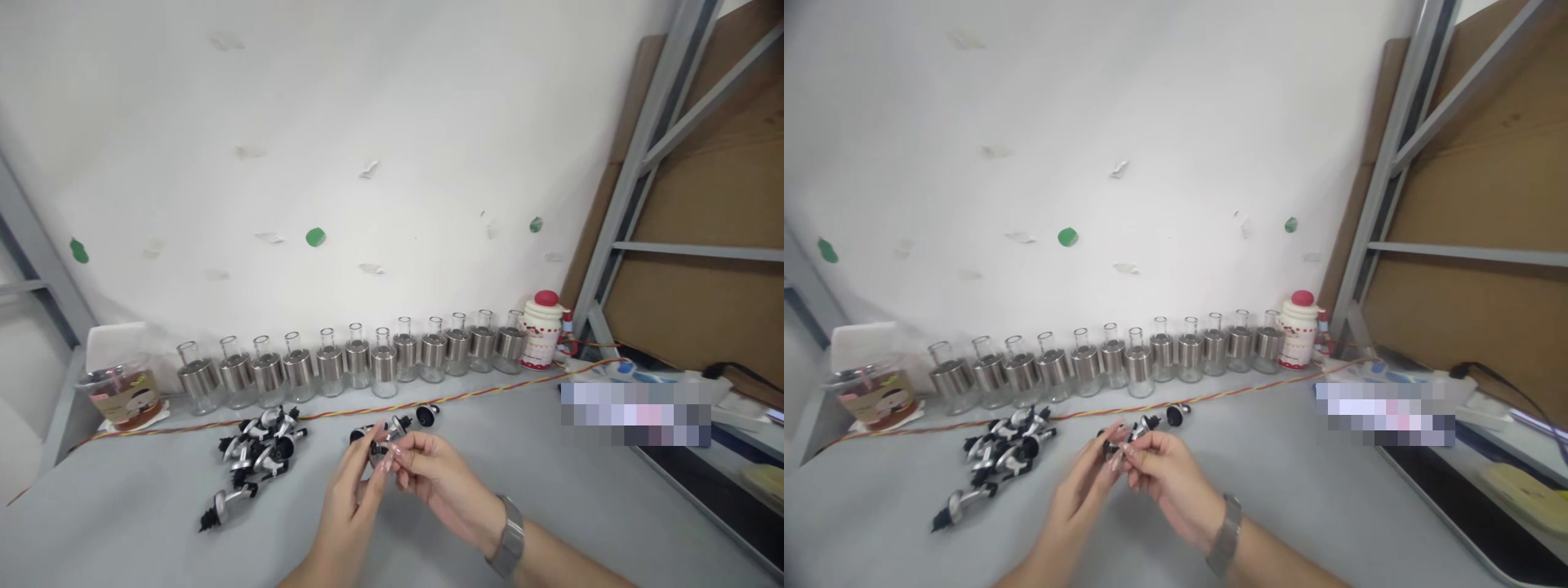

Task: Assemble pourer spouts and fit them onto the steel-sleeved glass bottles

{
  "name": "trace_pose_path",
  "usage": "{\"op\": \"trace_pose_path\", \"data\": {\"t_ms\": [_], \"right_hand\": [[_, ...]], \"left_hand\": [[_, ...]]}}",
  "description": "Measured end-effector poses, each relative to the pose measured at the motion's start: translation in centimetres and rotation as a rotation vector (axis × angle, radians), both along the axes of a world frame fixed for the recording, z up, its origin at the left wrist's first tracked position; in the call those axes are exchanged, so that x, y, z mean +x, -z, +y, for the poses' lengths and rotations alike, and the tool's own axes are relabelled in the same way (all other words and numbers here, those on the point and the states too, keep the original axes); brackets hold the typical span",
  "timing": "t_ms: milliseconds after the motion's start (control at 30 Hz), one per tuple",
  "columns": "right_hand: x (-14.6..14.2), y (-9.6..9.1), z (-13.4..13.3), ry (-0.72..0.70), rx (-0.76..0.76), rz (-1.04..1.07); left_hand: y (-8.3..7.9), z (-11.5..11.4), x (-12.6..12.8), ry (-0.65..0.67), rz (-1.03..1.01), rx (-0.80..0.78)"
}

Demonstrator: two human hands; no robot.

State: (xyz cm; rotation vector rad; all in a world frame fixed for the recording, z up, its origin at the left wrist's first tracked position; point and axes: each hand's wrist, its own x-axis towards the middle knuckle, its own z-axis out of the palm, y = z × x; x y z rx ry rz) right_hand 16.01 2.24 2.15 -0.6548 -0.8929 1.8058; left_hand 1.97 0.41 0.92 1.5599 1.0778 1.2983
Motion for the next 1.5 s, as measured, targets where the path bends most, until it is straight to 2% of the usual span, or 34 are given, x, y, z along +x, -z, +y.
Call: {"op": "trace_pose_path", "data": {"t_ms": [267,500,1067,1267,1500], "right_hand": [[-0.3,0.0,-0.5,0.027,-0.014,-0.081],[-0.5,0.4,-0.4,0.024,-0.033,-0.103],[-0.8,0.9,-0.2,-0.034,-0.089,-0.043],[-0.8,1.4,-0.2,-0.019,-0.104,-0.022],[-0.9,1.4,-0.1,0.027,-0.059,-0.062]], "left_hand": [[-0.7,-0.3,0.4,0.067,-0.225,-0.124],[-0.5,-0.1,0.6,0.062,-0.302,-0.194],[0.0,0.0,0.6,0.064,-0.246,-0.183],[0.1,0.2,0.6,0.072,-0.258,-0.203],[-0.5,0.1,0.8,0.064,-0.293,-0.238]]}}
